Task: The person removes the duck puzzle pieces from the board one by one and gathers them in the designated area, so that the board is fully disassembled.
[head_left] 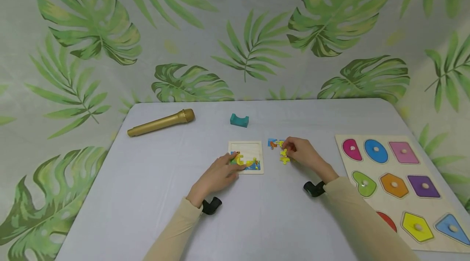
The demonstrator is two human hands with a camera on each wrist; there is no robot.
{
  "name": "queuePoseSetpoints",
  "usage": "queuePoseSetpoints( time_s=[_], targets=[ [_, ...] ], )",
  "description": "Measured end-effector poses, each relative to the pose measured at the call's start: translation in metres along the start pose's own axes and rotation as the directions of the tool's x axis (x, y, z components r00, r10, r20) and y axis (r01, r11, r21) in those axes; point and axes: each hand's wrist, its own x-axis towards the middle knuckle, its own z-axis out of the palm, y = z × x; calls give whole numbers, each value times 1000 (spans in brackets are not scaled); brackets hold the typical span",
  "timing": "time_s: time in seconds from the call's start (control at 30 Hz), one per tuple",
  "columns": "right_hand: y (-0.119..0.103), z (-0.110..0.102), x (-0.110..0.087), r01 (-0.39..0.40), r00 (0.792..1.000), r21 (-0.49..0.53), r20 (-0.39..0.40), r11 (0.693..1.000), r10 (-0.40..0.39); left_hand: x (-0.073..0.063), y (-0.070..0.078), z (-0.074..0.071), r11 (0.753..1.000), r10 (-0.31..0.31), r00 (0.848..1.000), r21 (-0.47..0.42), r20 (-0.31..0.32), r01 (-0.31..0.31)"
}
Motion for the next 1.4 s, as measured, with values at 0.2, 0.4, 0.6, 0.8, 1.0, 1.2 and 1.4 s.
queuePoseSetpoints(
  time_s=[0.2, 0.4, 0.6, 0.8, 1.0, 1.2, 1.4],
  targets=[
    [-5, 1, -1, 14, 1000, -34, -9, 999, -14, -1, 0, -1, 1000, 16, 1000, -1, -1, -16],
    [-9, 1, -3, 10, 1000, -49, 20, 999, -9, -1, -1, -1, 1000, 26, 1000, -1, 1, -26],
    [-10, 3, -3, 8, 1000, -69, 17, 998, -7, -2, -3, 0, 999, 40, 999, 7, 0, -40],
    [-18, 12, 1, 59, 998, -9, -32, 998, -59, -3, -7, 1, 999, 30, 999, 11, 21, -30],
    [-44, 36, 16, 83, 996, 96, -15, 992, -82, -9, -14, -2, 999, -43, 999, 1, 16, 43],
    [-68, 59, 31, 103, 993, 135, 43, 986, -110, -13, -23, -3, 999, -37, 999, 0, 11, 37],
    [-83, 70, 41, 99, 988, 110, 109, 989, -111, -13, -25, -3, 1000, -28, 1000, -8, 14, 28]
  ],
)
